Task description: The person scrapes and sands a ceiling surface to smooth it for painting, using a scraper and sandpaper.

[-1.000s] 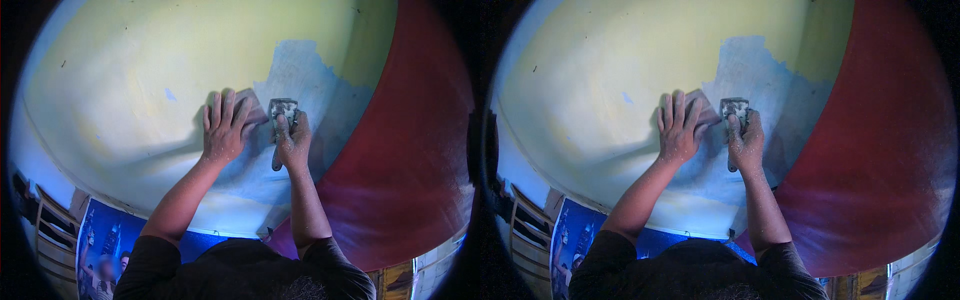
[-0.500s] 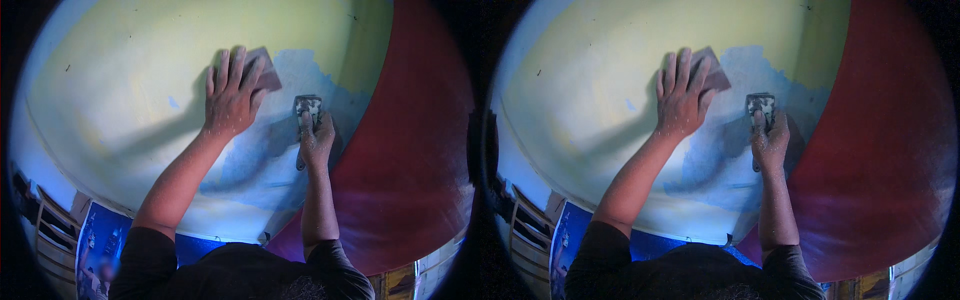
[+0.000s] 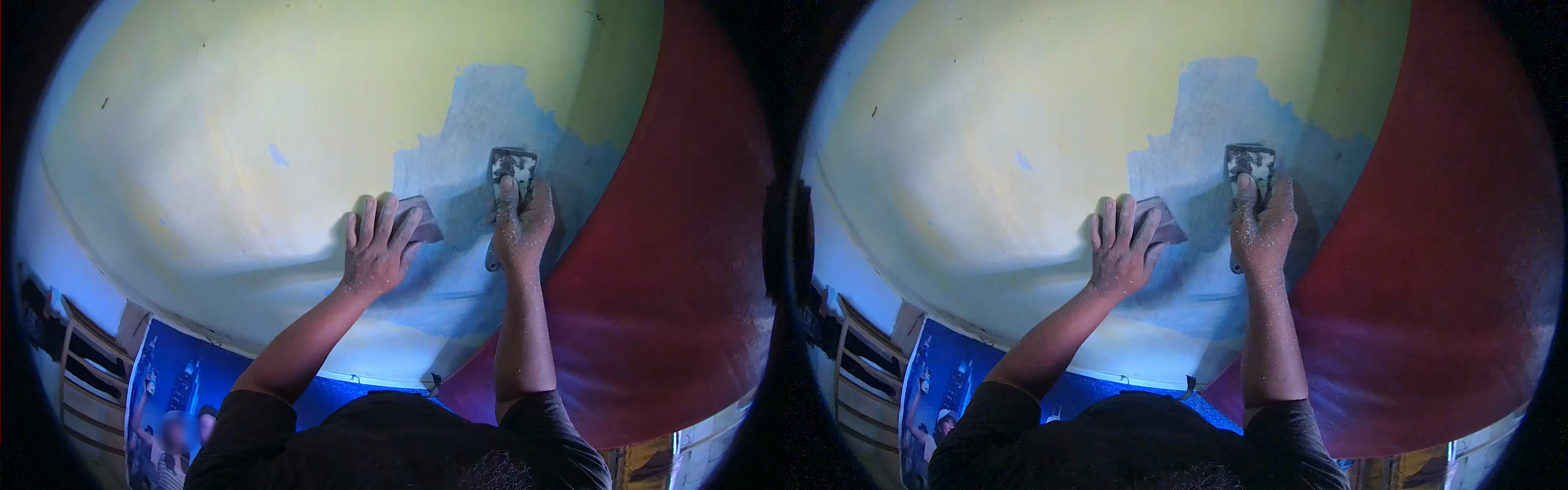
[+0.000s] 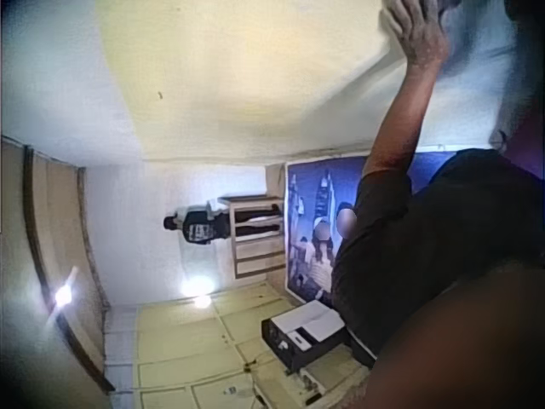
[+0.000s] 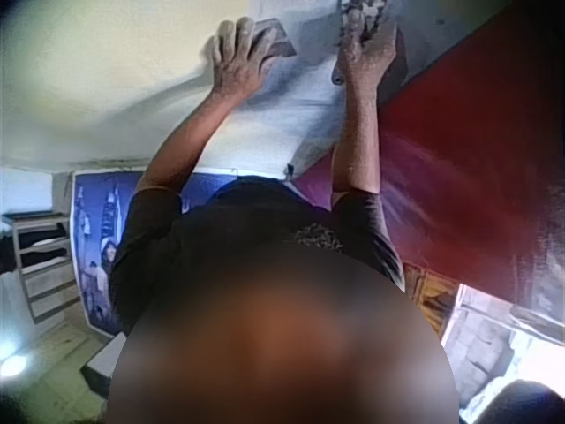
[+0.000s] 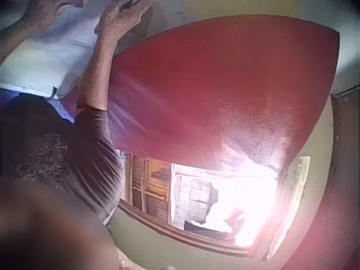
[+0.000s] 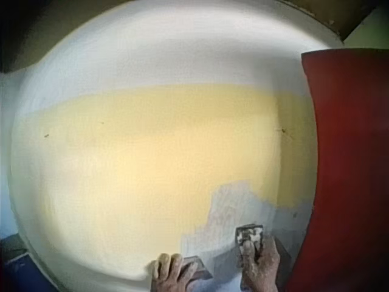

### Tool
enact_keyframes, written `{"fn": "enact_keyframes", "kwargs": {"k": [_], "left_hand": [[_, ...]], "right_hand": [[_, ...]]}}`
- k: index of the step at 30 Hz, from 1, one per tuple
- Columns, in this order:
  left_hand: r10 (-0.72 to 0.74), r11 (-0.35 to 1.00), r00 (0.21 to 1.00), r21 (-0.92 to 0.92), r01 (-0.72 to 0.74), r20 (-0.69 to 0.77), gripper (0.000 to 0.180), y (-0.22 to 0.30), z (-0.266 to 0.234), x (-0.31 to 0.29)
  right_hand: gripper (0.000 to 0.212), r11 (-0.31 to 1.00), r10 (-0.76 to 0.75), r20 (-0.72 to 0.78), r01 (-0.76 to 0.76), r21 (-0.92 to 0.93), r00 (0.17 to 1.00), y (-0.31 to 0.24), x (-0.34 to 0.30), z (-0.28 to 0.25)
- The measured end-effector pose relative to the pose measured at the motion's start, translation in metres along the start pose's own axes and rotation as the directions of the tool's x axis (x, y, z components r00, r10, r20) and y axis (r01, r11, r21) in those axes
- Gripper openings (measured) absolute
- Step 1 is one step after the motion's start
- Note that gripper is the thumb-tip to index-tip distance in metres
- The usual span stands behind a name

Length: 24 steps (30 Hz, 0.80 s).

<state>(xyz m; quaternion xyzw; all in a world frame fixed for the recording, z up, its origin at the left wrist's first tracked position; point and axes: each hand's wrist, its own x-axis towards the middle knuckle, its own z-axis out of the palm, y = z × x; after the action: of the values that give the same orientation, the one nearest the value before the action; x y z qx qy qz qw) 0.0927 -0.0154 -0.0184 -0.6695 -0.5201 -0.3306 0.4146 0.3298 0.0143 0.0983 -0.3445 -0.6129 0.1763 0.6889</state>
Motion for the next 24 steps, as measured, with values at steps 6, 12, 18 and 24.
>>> {"fn": "enact_keyframes", "kwargs": {"k": [6,12,18,24], "left_hand": [[-0.018,0.997,1.0,-0.073,0.019,0.007,0.065,-0.004,-0.026,0.054],[-0.036,0.992,0.995,-0.121,0.024,-0.097,0.072,-0.011,-0.053,0.126],[-0.039,0.991,0.999,-0.131,0.041,0.012,0.075,0.011,-0.016,0.038],[-0.062,0.991,0.998,-0.119,0.063,0.013,0.074,0.022,-0.007,0.033]], "right_hand": [[0.028,0.998,-0.061,-0.012,0.061,-0.012,0.998,0.006,-0.001,0.004],[0.028,1.0,-0.014,-0.007,0.014,0.018,1.0,0.002,-0.003,0.006],[0.028,0.999,-0.015,-0.004,0.015,-0.048,1.0,-0.003,-0.002,0.009],[0.027,0.995,-0.086,-0.016,0.085,-0.052,0.996,0.014,0.003,0.002]]}}
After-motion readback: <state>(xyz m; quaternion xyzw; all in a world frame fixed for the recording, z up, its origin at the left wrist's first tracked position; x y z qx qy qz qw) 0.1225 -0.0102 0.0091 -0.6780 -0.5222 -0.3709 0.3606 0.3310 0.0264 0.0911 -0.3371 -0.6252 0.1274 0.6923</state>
